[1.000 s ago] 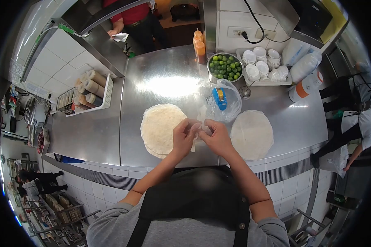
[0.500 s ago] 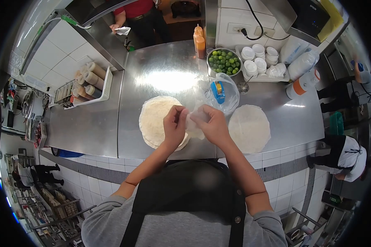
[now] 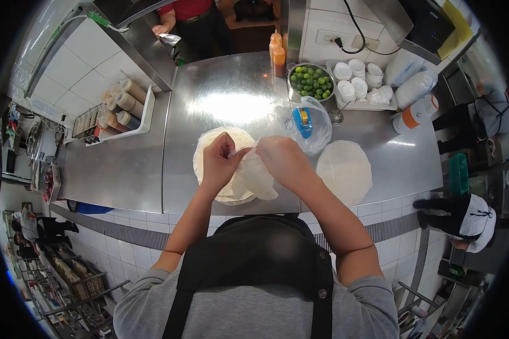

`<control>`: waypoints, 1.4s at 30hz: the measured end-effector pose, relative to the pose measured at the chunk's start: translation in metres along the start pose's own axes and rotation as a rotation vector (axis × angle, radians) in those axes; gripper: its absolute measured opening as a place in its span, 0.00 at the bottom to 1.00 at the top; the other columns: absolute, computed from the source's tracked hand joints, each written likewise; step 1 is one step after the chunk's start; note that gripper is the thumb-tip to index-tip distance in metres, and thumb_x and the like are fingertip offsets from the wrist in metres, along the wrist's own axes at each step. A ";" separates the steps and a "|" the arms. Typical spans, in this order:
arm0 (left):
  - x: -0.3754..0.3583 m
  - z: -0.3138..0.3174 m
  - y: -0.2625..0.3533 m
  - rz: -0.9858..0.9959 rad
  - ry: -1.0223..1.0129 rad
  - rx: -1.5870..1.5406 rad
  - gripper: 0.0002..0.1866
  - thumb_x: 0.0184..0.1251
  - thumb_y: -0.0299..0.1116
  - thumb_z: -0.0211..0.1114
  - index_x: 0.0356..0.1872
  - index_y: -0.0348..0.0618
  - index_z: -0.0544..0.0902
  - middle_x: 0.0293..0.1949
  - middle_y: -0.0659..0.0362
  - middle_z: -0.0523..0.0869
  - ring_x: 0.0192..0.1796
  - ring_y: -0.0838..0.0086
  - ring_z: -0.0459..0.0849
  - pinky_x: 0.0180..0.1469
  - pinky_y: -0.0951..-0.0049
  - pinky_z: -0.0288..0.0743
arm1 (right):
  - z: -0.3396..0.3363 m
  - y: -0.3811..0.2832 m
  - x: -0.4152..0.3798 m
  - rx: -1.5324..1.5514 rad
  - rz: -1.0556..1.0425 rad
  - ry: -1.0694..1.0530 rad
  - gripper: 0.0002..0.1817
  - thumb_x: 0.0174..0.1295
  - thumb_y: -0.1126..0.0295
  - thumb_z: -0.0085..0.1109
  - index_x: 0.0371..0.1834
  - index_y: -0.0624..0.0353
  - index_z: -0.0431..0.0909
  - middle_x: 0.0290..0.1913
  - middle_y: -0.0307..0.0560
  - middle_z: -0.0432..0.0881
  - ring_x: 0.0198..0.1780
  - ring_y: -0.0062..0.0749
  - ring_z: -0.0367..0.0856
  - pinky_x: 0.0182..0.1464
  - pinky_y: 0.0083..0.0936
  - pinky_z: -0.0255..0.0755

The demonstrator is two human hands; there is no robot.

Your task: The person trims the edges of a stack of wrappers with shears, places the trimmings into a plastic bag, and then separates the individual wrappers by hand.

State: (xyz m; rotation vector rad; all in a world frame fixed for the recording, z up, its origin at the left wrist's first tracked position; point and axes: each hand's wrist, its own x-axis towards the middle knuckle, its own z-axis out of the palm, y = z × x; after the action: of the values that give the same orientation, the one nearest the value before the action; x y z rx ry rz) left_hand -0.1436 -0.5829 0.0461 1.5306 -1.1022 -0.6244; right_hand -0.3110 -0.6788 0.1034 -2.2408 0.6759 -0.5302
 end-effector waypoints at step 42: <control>-0.020 -0.031 0.001 0.175 -0.006 0.306 0.11 0.77 0.34 0.55 0.35 0.37 0.73 0.23 0.39 0.79 0.29 0.42 0.81 0.30 0.51 0.71 | 0.052 -0.037 -0.003 0.111 0.098 0.172 0.08 0.67 0.71 0.63 0.37 0.66 0.81 0.20 0.39 0.73 0.24 0.14 0.66 0.27 0.18 0.61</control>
State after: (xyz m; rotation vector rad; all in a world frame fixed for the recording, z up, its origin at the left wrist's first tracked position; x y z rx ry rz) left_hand -0.1266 -0.5512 0.0522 1.6664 -1.3668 -0.3513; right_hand -0.2739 -0.6274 0.0965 -2.0635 0.8189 -0.6996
